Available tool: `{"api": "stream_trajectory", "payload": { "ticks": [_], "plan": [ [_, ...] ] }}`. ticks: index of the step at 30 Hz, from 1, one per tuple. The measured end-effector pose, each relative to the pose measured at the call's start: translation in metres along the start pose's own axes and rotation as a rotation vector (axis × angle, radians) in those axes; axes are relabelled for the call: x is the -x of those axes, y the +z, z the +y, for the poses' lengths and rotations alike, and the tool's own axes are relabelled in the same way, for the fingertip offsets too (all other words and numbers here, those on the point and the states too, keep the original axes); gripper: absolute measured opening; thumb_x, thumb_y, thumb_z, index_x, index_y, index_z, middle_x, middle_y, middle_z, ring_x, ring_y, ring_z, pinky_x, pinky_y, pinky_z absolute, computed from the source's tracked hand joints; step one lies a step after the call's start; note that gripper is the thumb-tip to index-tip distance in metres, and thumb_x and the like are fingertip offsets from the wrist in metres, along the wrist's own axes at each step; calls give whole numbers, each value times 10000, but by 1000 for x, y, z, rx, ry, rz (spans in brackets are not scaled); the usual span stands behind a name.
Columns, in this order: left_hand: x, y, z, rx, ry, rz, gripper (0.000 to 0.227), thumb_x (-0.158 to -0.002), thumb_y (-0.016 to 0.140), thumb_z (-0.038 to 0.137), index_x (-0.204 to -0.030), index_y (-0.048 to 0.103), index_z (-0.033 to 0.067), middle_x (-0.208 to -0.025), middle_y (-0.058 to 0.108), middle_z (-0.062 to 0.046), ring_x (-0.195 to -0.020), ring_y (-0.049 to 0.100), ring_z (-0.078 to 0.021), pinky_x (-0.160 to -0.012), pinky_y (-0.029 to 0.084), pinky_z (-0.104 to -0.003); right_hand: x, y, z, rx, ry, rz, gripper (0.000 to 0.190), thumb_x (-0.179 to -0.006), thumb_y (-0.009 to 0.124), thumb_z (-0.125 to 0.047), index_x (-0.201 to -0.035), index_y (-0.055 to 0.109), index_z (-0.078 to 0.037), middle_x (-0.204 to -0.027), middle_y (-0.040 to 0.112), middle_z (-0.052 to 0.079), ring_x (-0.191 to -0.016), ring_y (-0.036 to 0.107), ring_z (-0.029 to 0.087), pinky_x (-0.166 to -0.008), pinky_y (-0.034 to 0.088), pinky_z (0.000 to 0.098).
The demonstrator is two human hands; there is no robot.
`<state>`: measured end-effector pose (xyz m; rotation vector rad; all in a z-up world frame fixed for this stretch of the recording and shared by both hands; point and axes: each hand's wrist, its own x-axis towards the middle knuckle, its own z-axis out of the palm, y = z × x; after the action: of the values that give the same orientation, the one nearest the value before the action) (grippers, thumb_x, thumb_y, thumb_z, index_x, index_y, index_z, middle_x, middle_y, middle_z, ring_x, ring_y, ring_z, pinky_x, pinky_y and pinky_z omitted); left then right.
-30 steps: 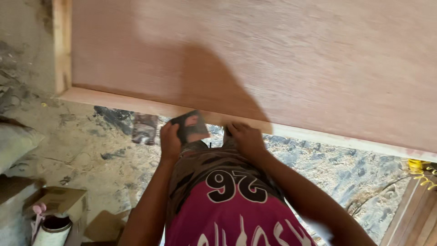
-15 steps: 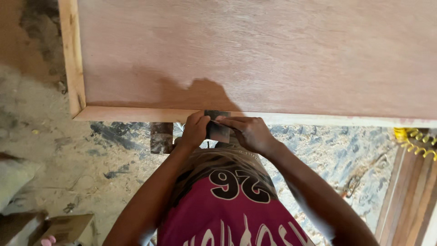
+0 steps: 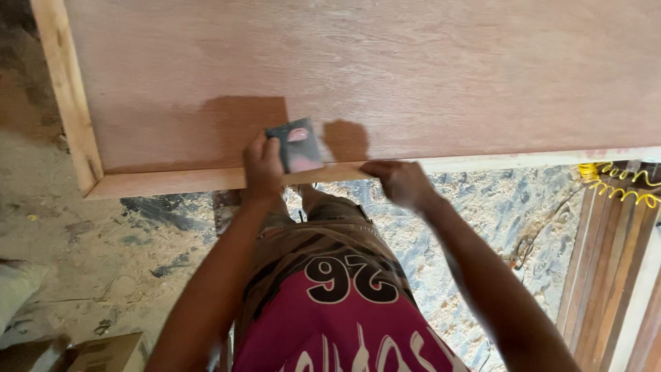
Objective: The person applies wood filler to the edges and gaps of a wooden frame using a small scraper and their fingers, then sands down the surface and applies a dark liquid by hand with a stick.
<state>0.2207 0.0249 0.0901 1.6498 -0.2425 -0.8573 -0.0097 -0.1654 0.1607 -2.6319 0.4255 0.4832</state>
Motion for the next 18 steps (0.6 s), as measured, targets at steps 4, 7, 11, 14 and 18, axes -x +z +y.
{"api": "stream_trajectory", "payload": {
  "ticks": [4, 7, 11, 14, 18],
  "plan": [
    [15, -20, -27, -43, 22, 34, 238, -984, 505, 135, -949, 673, -29, -823, 618, -122, -765, 555, -210, -706, 462, -377, 9, 29, 55, 201, -140, 220, 491, -940, 551, -33, -1325, 671, -313, -1292, 724, -50, -1057, 762, 157, -729, 644, 333],
    [33, -17, -45, -183, 47, 86, 242, -1005, 518, 148, -941, 658, -39, -852, 629, -137, -818, 578, -237, -771, 461, -381, 25, 55, 42, 280, -110, 322, 317, -1125, 493, -196, -1397, 638, -270, -1317, 696, 5, -1073, 755, 228, -658, 647, 305],
    [61, -10, -51, 75, -80, 49, 265, -969, 473, 134, -1019, 688, -13, -903, 683, -100, -843, 609, -201, -805, 489, -348, 25, 44, 51, 136, 25, 54, 402, -1051, 463, -70, -1340, 667, -262, -1307, 704, 48, -996, 763, 215, -431, 600, 306],
    [71, -1, -53, -22, -83, 37, 269, -978, 477, 126, -1020, 690, -33, -896, 695, -96, -831, 620, -191, -803, 496, -340, 26, 49, 66, 209, -33, 244, 388, -1072, 469, -91, -1367, 655, -260, -1324, 699, 6, -1101, 746, 194, -555, 616, 294],
    [74, 10, -44, 150, -156, 10, 288, -981, 468, 113, -1050, 698, -46, -930, 699, -72, -840, 607, -151, -791, 504, -311, 44, 44, 87, 181, -39, 154, 450, -1018, 488, -41, -1377, 632, -272, -1386, 673, 9, -1162, 709, 181, -517, 609, 279]
  ]
}}
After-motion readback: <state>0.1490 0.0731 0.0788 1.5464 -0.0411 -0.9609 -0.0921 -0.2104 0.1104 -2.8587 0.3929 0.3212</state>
